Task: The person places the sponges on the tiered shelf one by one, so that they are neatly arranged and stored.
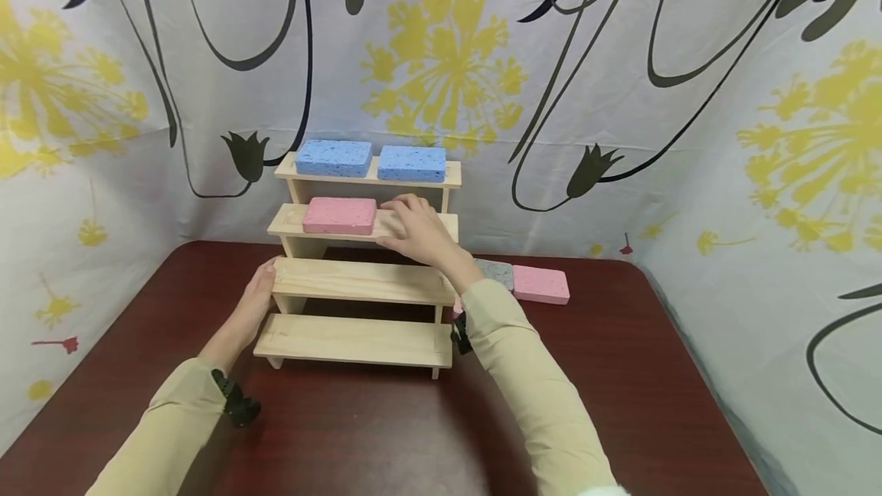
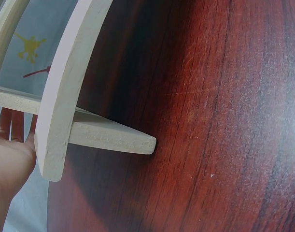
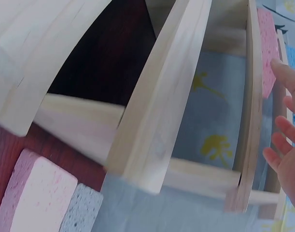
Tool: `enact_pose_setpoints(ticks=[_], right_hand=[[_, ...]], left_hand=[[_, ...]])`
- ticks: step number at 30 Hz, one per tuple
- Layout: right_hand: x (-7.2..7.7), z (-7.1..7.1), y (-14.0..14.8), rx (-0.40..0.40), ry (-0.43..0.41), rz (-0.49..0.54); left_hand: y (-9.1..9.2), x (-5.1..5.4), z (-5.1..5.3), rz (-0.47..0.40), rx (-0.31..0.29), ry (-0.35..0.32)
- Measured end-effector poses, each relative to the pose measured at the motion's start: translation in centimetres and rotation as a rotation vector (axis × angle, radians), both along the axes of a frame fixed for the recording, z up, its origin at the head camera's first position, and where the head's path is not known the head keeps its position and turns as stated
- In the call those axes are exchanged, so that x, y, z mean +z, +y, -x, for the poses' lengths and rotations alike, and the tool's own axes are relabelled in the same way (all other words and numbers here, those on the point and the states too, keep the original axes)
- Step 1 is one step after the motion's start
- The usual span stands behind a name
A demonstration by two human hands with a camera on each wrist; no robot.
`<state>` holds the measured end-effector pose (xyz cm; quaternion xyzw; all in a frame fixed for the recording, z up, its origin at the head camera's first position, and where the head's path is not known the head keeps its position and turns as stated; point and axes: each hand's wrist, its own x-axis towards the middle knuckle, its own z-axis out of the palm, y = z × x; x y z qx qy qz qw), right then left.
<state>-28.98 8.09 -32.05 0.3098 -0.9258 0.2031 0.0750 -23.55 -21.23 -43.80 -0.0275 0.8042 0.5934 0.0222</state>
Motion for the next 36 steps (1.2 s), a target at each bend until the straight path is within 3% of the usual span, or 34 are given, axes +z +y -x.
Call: enact_pose_setpoints(ticks=[12, 21, 29, 36], right_hand=[[-0.1, -0.2, 3.4, -0.058, -0.023, 0.063], [-1.3, -0.7, 0.3, 0.028, -0.070, -0.081], [-1.4, -0.8, -2.1, 0.025, -0.075, -0.094], [-1.2, -0.7, -1.3, 0.011, -0.067, -0.064]], left_hand=[[-0.6, -0.1, -0.3, 0.005, 0.003, -0.005], [-0.4, -0.3, -0.5, -0.015, -0.002, -0.022], [0.0, -0.4, -0.3, -0.042, 0.001, -0.004], [-0.1, 0.1, -0.1, -0.025, -0.004, -0.003]])
